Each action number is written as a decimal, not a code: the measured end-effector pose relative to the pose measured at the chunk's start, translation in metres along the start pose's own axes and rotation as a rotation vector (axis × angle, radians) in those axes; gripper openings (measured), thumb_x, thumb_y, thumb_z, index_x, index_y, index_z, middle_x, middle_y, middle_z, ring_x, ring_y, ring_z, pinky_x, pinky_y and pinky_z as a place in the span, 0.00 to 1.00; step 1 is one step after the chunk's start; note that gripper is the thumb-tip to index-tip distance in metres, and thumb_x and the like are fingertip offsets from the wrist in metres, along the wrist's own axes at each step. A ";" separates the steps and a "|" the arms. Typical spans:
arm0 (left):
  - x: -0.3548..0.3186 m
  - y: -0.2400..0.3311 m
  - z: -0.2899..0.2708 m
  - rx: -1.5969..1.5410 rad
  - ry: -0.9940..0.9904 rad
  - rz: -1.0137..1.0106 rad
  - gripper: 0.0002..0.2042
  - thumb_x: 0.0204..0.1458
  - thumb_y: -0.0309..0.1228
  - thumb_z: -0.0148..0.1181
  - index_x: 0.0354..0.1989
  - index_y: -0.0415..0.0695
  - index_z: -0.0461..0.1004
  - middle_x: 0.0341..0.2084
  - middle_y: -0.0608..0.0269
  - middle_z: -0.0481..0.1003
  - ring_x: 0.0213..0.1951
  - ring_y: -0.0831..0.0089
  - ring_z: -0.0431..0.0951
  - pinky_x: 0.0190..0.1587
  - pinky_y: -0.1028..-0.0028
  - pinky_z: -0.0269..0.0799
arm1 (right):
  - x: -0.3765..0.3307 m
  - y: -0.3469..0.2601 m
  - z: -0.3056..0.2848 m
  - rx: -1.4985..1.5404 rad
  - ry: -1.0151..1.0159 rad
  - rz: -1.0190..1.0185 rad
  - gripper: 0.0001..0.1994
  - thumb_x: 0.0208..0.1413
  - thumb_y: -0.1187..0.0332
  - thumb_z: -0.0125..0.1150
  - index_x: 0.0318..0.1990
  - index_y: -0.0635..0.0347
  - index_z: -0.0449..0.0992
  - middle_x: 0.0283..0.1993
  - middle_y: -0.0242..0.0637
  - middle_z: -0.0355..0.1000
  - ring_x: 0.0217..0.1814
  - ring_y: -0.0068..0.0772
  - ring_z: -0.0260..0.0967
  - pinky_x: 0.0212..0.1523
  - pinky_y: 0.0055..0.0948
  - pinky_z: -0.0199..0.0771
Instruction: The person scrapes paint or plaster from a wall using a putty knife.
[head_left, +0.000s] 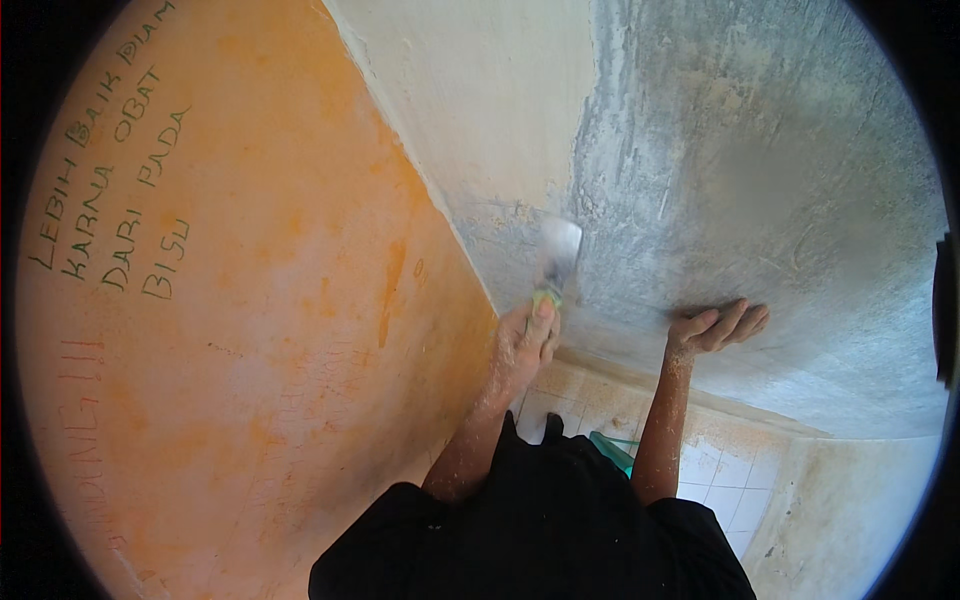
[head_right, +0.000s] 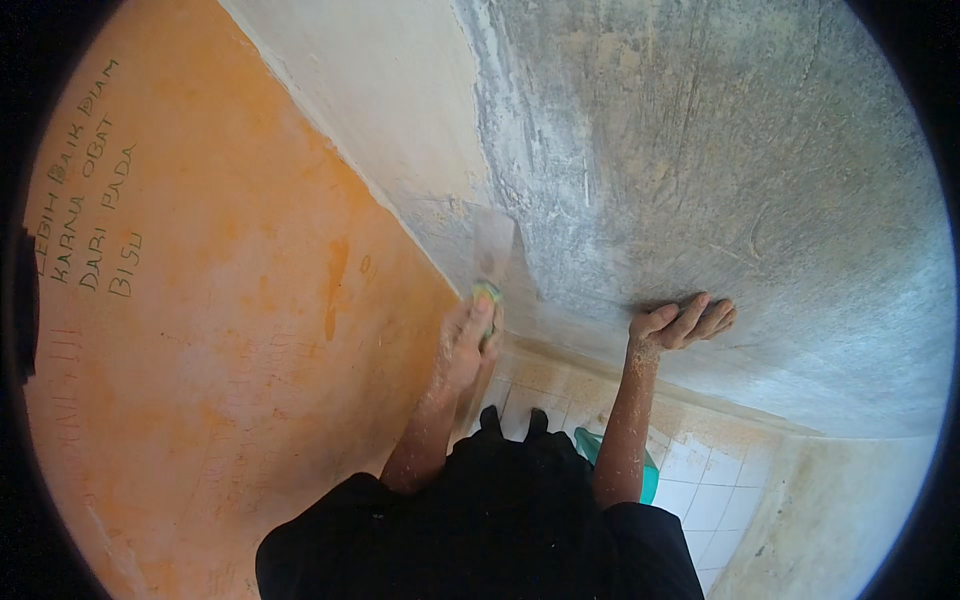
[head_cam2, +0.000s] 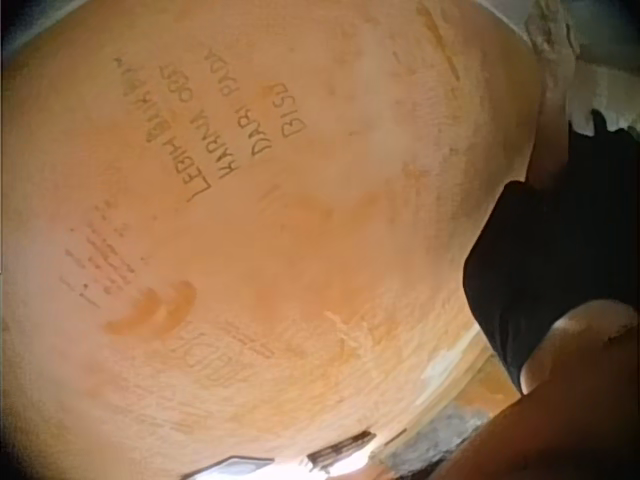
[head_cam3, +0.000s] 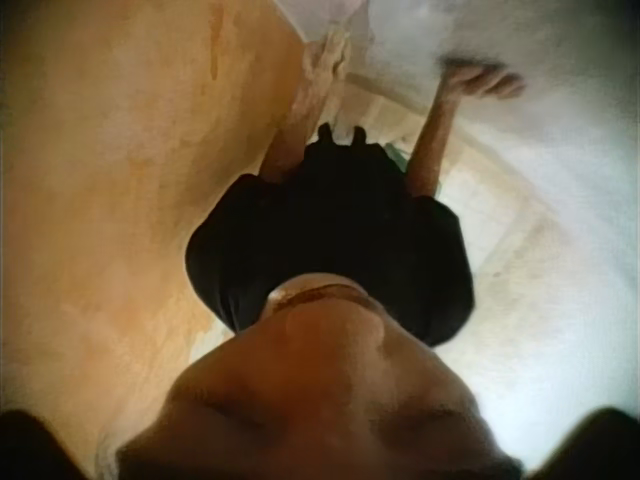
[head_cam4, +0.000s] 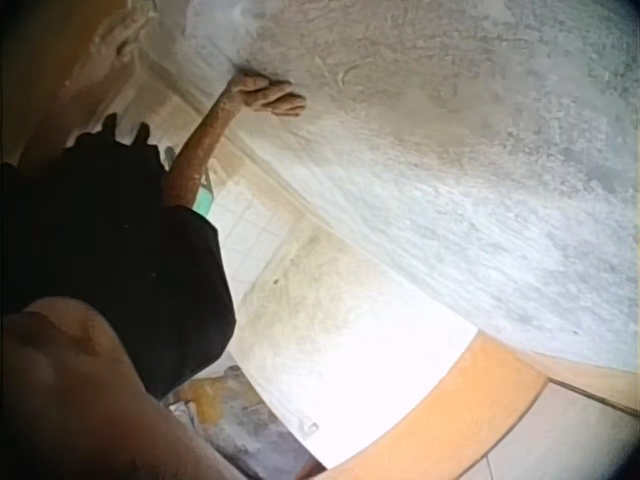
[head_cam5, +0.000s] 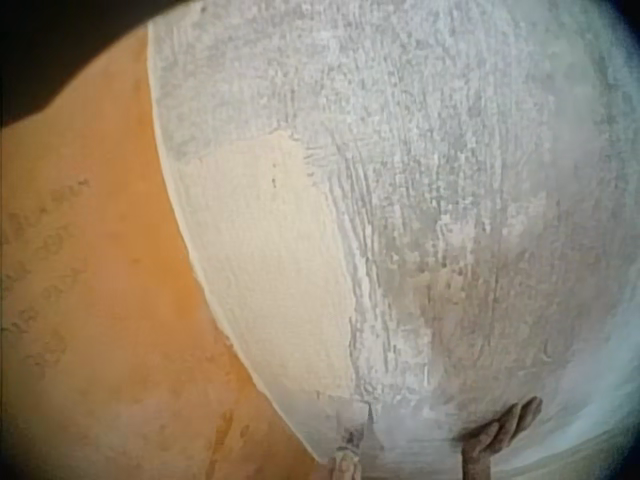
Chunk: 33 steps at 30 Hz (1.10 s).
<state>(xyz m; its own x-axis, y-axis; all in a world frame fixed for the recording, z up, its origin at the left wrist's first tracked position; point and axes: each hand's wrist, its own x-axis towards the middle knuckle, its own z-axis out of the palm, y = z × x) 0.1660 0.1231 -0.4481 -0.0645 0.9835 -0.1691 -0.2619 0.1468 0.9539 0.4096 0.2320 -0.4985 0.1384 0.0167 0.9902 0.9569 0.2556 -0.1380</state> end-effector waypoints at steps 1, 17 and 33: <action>0.005 0.003 0.001 -0.004 0.002 0.051 0.21 0.63 0.48 0.46 0.23 0.47 0.64 0.14 0.75 0.60 0.17 0.86 0.59 0.20 0.82 0.54 | 0.000 0.000 0.000 0.001 0.002 -0.001 0.23 0.62 0.67 0.37 0.63 0.65 0.62 0.71 0.51 0.49 0.73 0.54 0.43 0.70 0.57 0.40; -0.007 0.009 -0.004 -0.044 -0.030 -0.053 0.20 0.62 0.49 0.47 0.25 0.46 0.64 0.13 0.75 0.58 0.15 0.86 0.58 0.17 0.82 0.53 | 0.000 0.000 0.001 0.001 0.009 -0.028 0.23 0.61 0.67 0.39 0.63 0.66 0.61 0.70 0.53 0.49 0.73 0.55 0.44 0.70 0.56 0.41; 0.010 -0.024 -0.034 -0.112 -0.055 0.008 0.19 0.62 0.48 0.47 0.27 0.45 0.66 0.14 0.74 0.60 0.14 0.85 0.56 0.16 0.82 0.52 | 0.004 0.000 0.003 0.002 0.012 -0.067 0.24 0.62 0.66 0.39 0.64 0.67 0.59 0.71 0.52 0.47 0.74 0.54 0.41 0.70 0.56 0.41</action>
<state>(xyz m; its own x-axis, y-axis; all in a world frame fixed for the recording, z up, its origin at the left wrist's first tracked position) 0.1393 0.1259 -0.4809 -0.0151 0.9893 -0.1452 -0.3676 0.1295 0.9209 0.4089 0.2353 -0.4939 0.0769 -0.0119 0.9970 0.9636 0.2576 -0.0713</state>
